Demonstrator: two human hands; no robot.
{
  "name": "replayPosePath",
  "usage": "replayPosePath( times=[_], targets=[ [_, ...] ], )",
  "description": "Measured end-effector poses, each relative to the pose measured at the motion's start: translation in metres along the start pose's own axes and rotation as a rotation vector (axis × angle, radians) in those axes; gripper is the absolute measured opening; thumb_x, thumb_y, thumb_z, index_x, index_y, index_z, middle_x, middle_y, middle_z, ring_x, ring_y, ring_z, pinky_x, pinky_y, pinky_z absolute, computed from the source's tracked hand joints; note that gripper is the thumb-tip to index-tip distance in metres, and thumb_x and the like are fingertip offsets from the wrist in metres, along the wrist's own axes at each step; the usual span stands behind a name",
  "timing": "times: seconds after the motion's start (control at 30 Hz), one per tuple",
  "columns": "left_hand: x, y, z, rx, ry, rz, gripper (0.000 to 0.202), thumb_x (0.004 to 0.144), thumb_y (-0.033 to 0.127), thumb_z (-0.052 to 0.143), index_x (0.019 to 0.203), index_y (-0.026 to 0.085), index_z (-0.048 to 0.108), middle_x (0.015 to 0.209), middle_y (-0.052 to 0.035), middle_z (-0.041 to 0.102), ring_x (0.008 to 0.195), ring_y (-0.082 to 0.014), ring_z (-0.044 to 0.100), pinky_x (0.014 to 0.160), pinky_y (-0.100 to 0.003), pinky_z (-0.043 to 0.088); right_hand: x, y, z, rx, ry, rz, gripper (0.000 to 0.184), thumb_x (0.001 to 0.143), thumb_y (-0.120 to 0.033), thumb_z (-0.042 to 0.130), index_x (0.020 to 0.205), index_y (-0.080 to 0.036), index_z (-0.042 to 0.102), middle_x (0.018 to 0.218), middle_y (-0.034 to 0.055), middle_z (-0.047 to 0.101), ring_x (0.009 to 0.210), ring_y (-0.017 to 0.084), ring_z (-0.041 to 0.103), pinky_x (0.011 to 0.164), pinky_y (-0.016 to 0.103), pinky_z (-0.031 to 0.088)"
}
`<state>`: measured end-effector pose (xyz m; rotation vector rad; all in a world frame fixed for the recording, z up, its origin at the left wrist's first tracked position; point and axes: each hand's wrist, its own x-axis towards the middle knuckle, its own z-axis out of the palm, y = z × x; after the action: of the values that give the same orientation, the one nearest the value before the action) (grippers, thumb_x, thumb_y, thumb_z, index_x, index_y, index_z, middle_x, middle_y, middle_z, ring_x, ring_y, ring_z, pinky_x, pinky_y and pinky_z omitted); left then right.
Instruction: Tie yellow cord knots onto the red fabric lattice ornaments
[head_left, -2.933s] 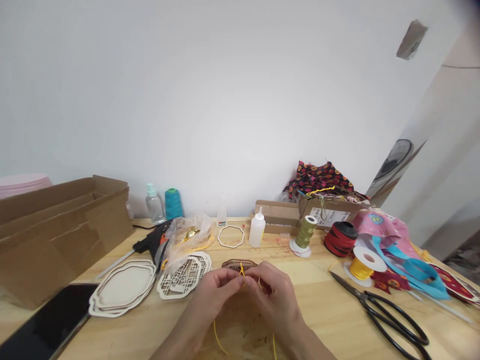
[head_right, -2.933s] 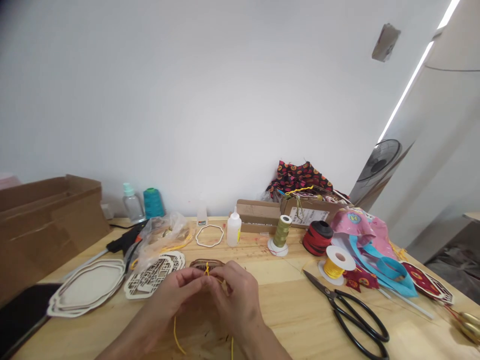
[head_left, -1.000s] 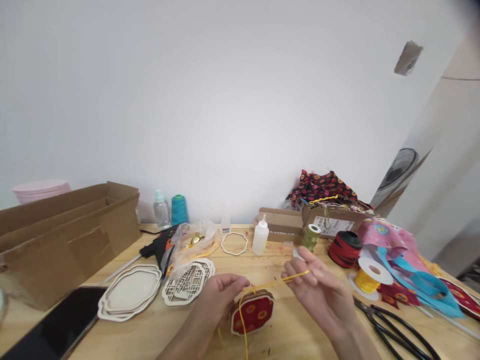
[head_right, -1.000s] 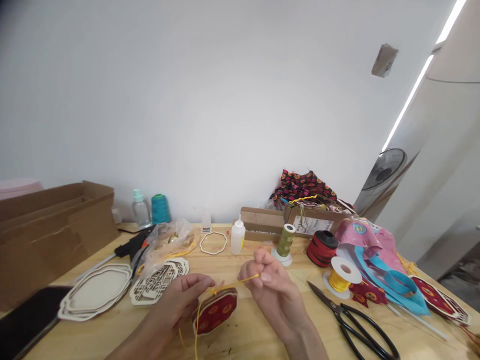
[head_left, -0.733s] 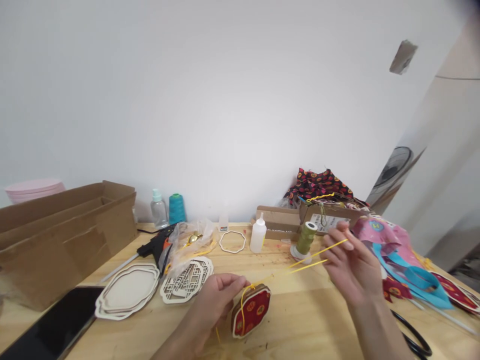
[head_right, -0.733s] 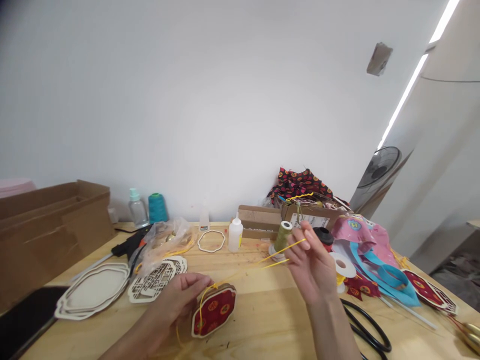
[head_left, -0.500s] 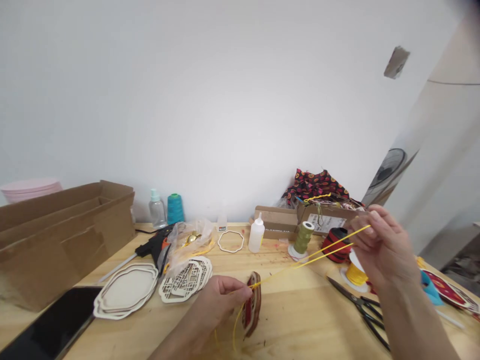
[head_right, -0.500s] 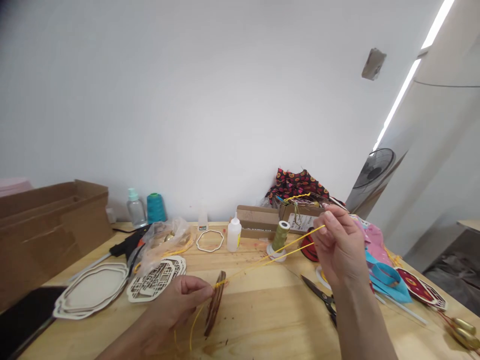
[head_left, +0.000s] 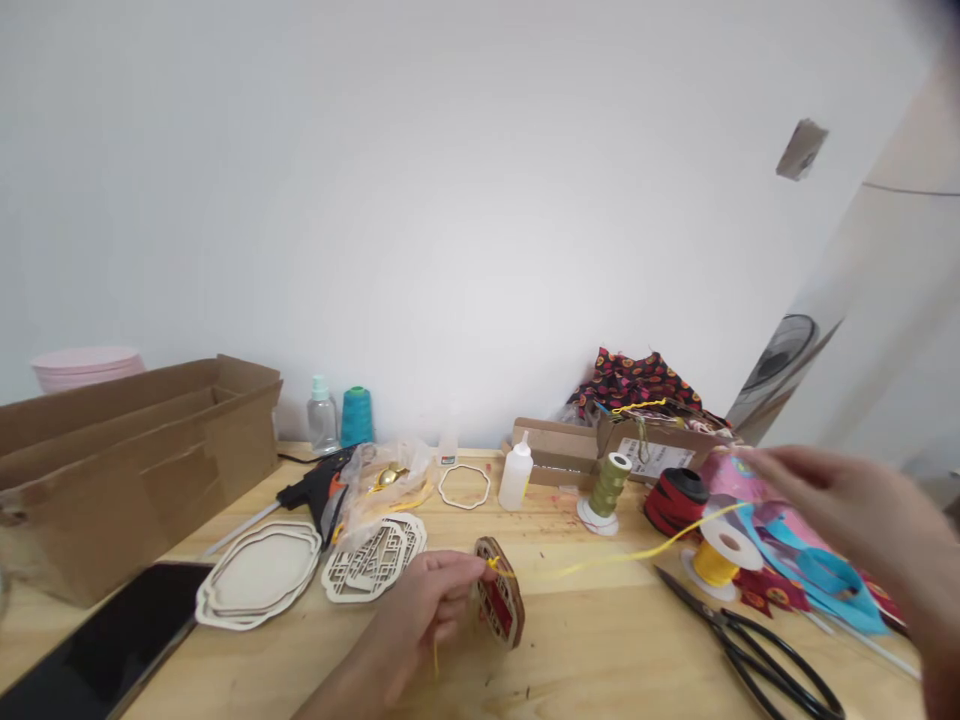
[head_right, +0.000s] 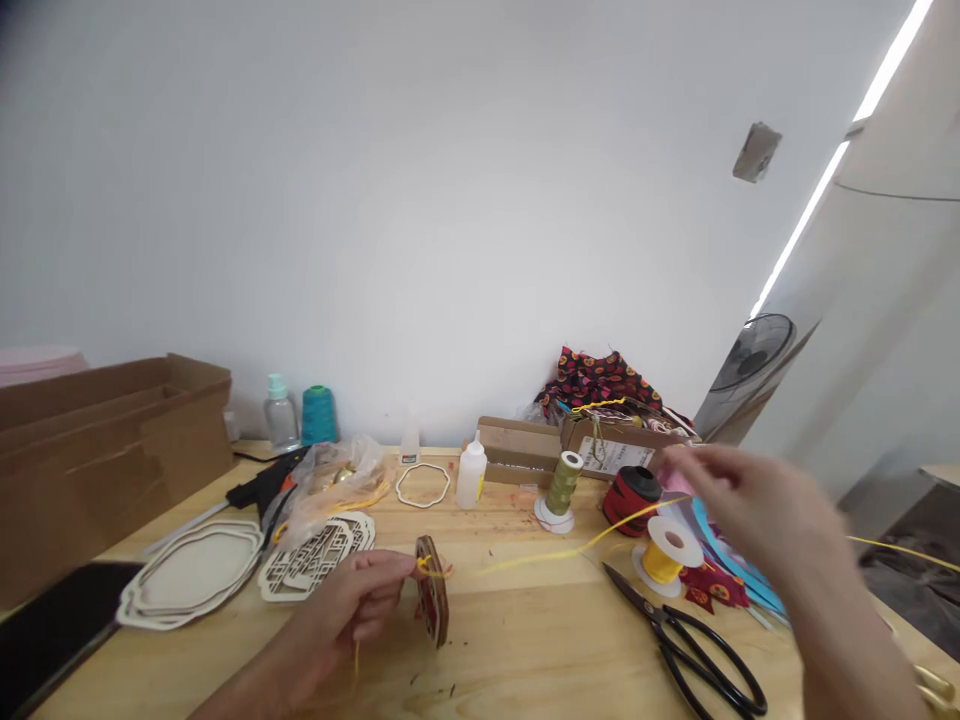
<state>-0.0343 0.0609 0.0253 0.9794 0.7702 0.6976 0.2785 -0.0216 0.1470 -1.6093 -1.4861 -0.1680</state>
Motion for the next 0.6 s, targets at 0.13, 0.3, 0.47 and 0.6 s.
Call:
replayPosePath(
  times=[0.13,0.3,0.47,0.6],
  targets=[
    [0.000,-0.002,0.004,-0.042,-0.032,-0.034,0.026,0.062,0.029,0.059,0.047,0.015,0.044,0.044,0.0106,0.020,0.040,-0.0043,0.009,0.038,-0.020,0.003,-0.040,-0.043,0.069,0.035,-0.261,-0.188,0.019,0.066,-0.033,0.059,0.081,-0.023,0.062,0.080,0.0061,0.063,0.071,0.021,0.056,0.060,0.032,0.044],
    [-0.001,0.000,0.001,-0.040,-0.019,-0.024,0.029,0.064,0.029,0.057,0.048,0.018,0.035,0.043,0.0116,0.017,0.039,-0.0046,0.007,0.037,-0.019,0.003,-0.091,-0.086,0.150,0.060,-0.470,-0.223,0.054,0.058,-0.026,0.067,0.107,-0.024,0.047,0.090,0.0048,0.058,0.072,0.019,0.055,0.059,0.027,0.044],
    [0.001,-0.001,-0.003,0.003,0.018,-0.014,0.016,0.067,0.031,0.055,0.059,0.018,0.048,0.038,0.0131,0.020,0.034,-0.0035,0.006,0.031,-0.018,0.002,-0.070,-0.069,0.167,-0.103,-0.436,-0.468,0.027,0.076,-0.012,0.047,0.098,-0.026,0.056,0.077,0.0032,0.061,0.064,0.015,0.054,0.053,0.023,0.039],
    [0.007,-0.005,0.001,0.113,0.103,0.046,0.027,0.064,0.040,0.057,0.072,0.014,0.060,0.030,0.0139,0.022,0.026,-0.0025,0.010,0.029,-0.018,0.006,-0.058,-0.050,0.174,-0.076,-0.310,-0.672,0.030,0.079,-0.011,0.044,0.101,-0.028,0.054,0.090,0.0044,0.062,0.070,0.014,0.052,0.057,0.023,0.039]
  ],
)
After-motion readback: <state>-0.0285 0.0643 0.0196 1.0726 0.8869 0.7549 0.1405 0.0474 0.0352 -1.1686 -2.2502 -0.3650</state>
